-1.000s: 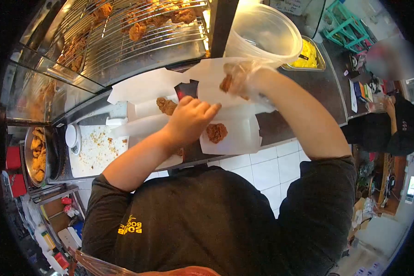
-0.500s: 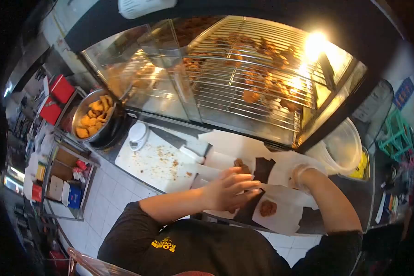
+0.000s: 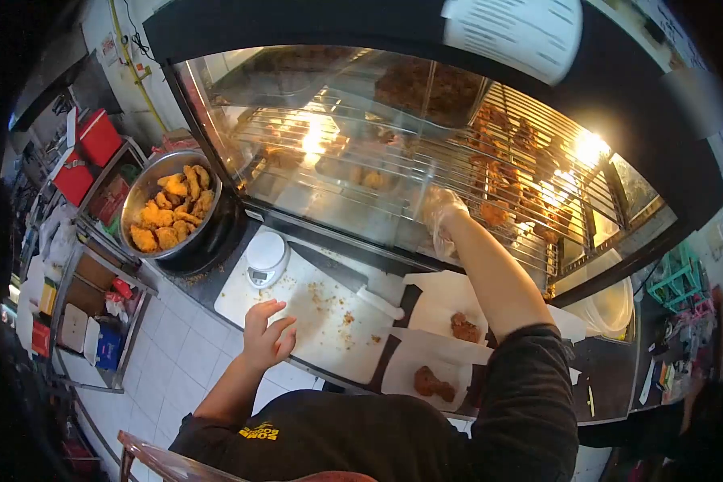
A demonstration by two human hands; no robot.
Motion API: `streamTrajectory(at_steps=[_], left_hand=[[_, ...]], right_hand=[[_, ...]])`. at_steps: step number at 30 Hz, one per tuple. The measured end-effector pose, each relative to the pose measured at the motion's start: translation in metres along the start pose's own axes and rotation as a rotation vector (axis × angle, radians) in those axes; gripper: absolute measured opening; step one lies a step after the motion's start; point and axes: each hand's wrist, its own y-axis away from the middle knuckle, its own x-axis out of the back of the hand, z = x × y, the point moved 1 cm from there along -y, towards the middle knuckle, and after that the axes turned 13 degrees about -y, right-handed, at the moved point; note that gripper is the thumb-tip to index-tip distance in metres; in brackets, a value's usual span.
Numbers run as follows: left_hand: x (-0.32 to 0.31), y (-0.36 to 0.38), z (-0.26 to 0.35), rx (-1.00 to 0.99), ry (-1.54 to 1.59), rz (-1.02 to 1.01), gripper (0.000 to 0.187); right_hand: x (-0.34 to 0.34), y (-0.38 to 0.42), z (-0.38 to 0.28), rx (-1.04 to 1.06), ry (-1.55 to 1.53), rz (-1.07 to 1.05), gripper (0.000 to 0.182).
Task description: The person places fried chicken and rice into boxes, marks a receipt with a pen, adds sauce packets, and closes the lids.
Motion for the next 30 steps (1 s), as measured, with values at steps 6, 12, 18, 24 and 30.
streamTrajectory(at_steps=[6, 12, 18, 24, 30], left_hand=[[0.007, 0.008, -0.052, -0.001, 0.045, -0.085, 0.023], [0.002, 0.008, -0.076, 0.037, 0.088, -0.1, 0.021], [-0.014, 0.006, -0.067, 0.056, 0.123, -0.132, 0.018], [-0.028, -0.008, -0.043, -0.018, 0.169, -0.154, 0.019], [-0.046, -0.016, -0.007, -0.037, 0.213, -0.153, 0.019]], right_hand=[[-0.044, -0.051, -0.011, -0.165, -0.673, -0.129, 0.021], [-0.032, -0.052, -0.002, -0.178, -0.813, 0.138, 0.017], [0.014, -0.031, 0.019, -0.18, -1.052, 0.421, 0.012], [0.048, -0.001, 0.051, -0.171, -1.267, 0.596, 0.008], [0.075, 0.041, 0.076, -0.161, -1.445, 0.679, 0.004]])
